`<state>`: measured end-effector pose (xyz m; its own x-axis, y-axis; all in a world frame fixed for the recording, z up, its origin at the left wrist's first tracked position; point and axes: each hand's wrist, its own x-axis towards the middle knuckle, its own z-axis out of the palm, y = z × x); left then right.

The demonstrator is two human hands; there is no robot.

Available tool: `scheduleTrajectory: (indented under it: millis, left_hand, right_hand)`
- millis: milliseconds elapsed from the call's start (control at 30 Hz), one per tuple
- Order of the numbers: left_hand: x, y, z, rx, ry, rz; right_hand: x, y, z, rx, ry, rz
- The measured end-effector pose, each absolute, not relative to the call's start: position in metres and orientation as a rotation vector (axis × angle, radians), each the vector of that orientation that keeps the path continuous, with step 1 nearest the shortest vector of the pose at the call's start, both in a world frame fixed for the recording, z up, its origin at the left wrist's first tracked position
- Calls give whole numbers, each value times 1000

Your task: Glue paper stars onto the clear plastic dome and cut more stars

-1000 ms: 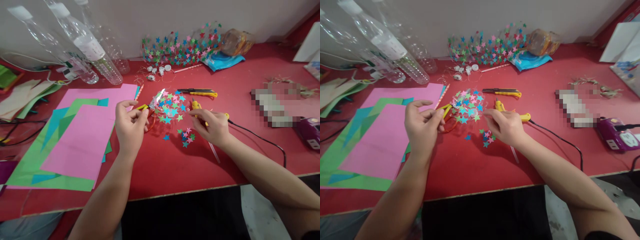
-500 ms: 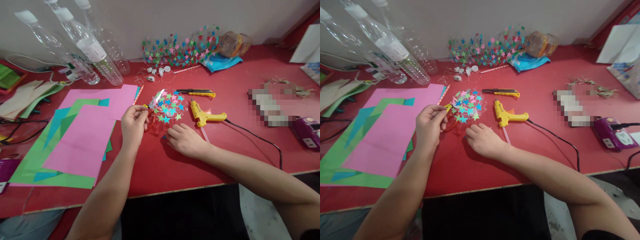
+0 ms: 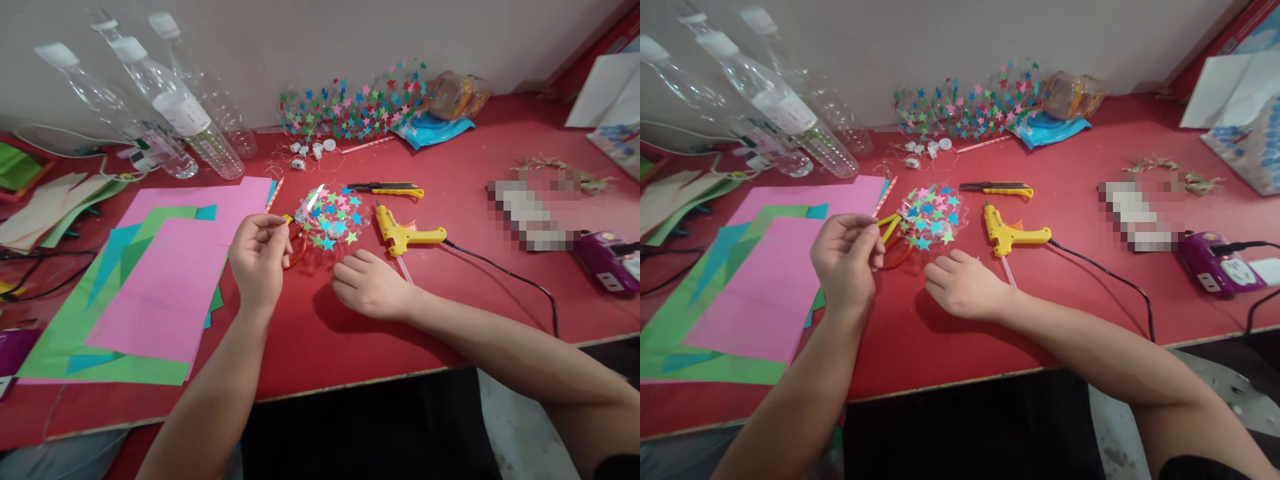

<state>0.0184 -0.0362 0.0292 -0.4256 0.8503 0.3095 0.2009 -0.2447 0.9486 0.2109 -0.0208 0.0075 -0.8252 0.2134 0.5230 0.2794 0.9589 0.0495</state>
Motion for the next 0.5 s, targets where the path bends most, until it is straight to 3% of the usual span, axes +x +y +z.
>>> scheduleTrajectory:
  millis: [300,400,500]
  left_hand:
    - [46,-61,38,1766,1415,1239]
    - [53,-61,38,1672,1371,1119]
    - [55,-62,39,1586,1366,1078]
  right_hand:
    - [227,-16,32,-654,-1994,767]
    - [227,-17,33,-650,-1996,758]
    - [229,-16,31,-643,-2069,461]
